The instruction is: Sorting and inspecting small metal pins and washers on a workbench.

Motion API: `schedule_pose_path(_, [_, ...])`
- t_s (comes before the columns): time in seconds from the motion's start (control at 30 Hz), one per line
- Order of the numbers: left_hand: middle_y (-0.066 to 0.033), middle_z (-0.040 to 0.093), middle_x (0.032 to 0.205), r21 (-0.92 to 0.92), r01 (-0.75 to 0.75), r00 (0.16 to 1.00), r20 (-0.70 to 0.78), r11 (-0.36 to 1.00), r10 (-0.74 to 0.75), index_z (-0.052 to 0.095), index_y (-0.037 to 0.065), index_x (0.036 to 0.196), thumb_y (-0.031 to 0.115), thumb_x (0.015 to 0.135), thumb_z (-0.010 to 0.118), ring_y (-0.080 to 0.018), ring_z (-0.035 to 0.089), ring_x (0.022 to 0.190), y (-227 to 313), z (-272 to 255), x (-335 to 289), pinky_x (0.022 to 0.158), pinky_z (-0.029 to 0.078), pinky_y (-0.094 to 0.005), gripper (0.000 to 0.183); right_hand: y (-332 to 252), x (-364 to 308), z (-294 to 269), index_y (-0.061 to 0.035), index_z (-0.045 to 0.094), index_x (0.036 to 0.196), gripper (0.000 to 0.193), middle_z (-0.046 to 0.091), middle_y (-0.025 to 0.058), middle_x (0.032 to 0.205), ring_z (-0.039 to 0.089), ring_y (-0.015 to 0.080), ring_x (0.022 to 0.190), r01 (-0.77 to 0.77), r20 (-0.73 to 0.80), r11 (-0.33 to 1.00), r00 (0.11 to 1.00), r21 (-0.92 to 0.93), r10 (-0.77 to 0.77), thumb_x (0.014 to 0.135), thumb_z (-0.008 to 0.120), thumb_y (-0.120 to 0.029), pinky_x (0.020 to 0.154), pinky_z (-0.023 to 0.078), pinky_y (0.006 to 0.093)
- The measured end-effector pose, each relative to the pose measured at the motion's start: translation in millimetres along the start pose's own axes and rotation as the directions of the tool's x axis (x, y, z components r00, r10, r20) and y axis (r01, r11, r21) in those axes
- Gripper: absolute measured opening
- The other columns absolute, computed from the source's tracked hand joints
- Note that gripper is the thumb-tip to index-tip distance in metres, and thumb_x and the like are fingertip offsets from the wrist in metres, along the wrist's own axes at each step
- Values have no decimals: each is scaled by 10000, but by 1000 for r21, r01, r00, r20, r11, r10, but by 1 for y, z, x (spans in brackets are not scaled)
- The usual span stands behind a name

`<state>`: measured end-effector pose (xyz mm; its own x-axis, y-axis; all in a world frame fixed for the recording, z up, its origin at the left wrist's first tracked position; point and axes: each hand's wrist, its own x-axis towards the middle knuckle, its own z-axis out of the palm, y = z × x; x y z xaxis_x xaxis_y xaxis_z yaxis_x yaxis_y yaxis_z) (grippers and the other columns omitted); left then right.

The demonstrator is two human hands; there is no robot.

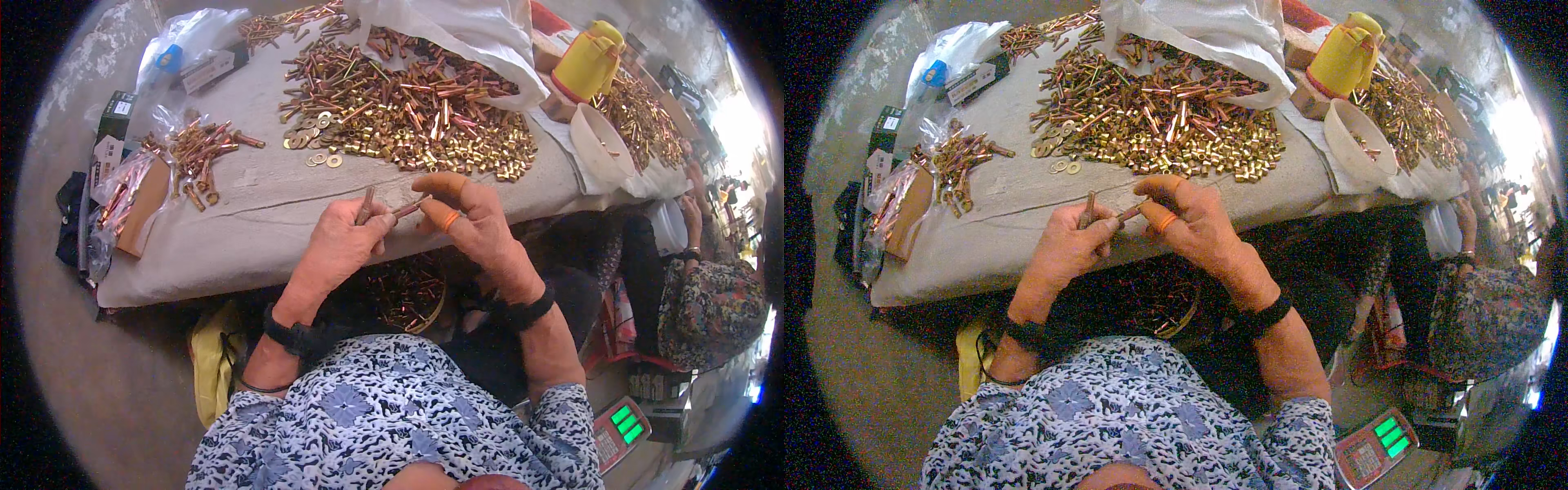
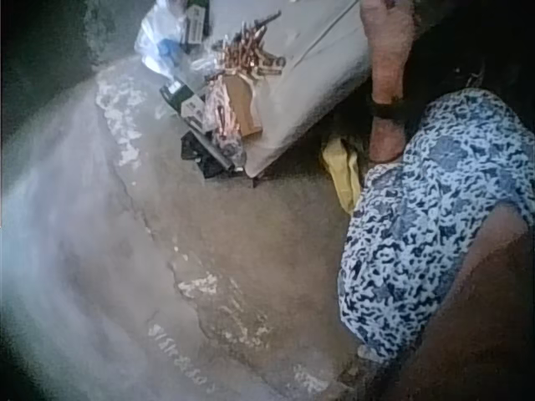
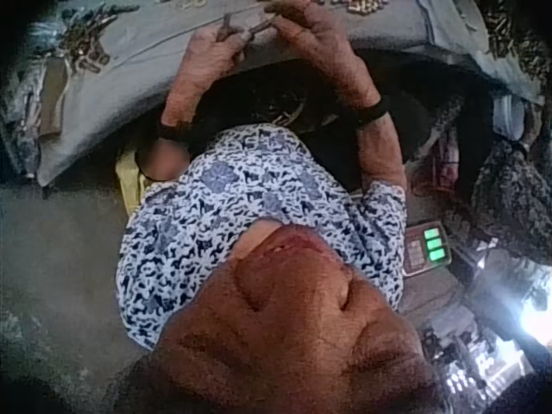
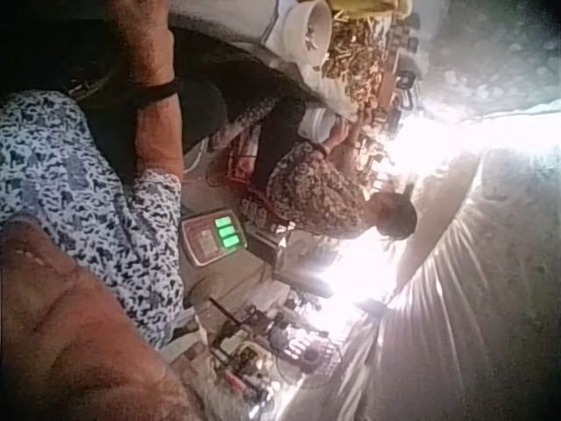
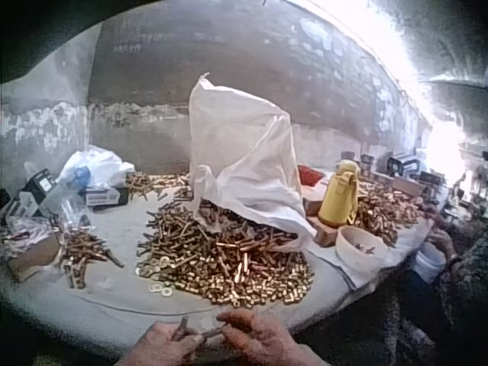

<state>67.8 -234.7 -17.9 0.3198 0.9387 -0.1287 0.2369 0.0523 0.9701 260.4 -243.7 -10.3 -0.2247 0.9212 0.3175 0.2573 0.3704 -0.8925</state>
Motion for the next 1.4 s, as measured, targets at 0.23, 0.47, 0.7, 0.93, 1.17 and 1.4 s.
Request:
schedule_pose_path(0.23, [-8,539,562,90,-34,997,-67,995,40,598,7,790,169,829,569,-73,518,511,8,0,-6,480,414,-243,168,-6,3,-4,25,571,995,211,593,40,745,543,90,616,-86,66,993,994,-85,91,827,582,-103,525,443,236])
schedule_pose_path(0.47, [-12,538,563,132,-9,999,-49,991,15,601,8,772,175,831,556,-80,518,518,10,-2,-5,490,410,-242,182,14,1,1,-10,593,888,97,605,72,732,579,145,644,65,3,998,998,-2,-65,813,541,-40,599,472,291])
schedule_pose_path(0.7, [8,513,582,75,21,999,35,997,-24,599,31,813,198,832,569,-70,477,509,12,-4,-4,460,375,-228,170,2,-2,3,5,560,963,146,596,63,743,591,147,655,-59,-65,974,995,217,74,834,493,-15,632,478,287])
schedule_pose_path(0.93, [17,510,577,-5,-37,997,75,999,37,595,43,829,208,839,580,-63,467,501,0,-2,-2,448,363,-219,165,5,0,11,16,553,1045,197,622,75,785,603,142,660,89,-56,995,995,54,-86,871,480,-40,619,486,274])
schedule_pose_path(1.17, [8,512,560,-113,77,992,108,991,-65,583,41,776,198,839,563,-58,445,461,10,-5,-7,417,338,-214,170,-2,-4,3,0,569,999,189,620,49,804,573,105,704,-34,-20,991,999,132,37,835,570,-93,643,473,251])
schedule_pose_path(1.4, [4,512,549,-205,158,980,155,966,-127,590,38,765,193,841,556,-52,404,415,12,-10,-9,374,290,-211,176,-2,-3,-1,-12,590,938,165,611,32,802,574,118,737,-91,34,965,996,245,85,781,607,-59,647,460,255])
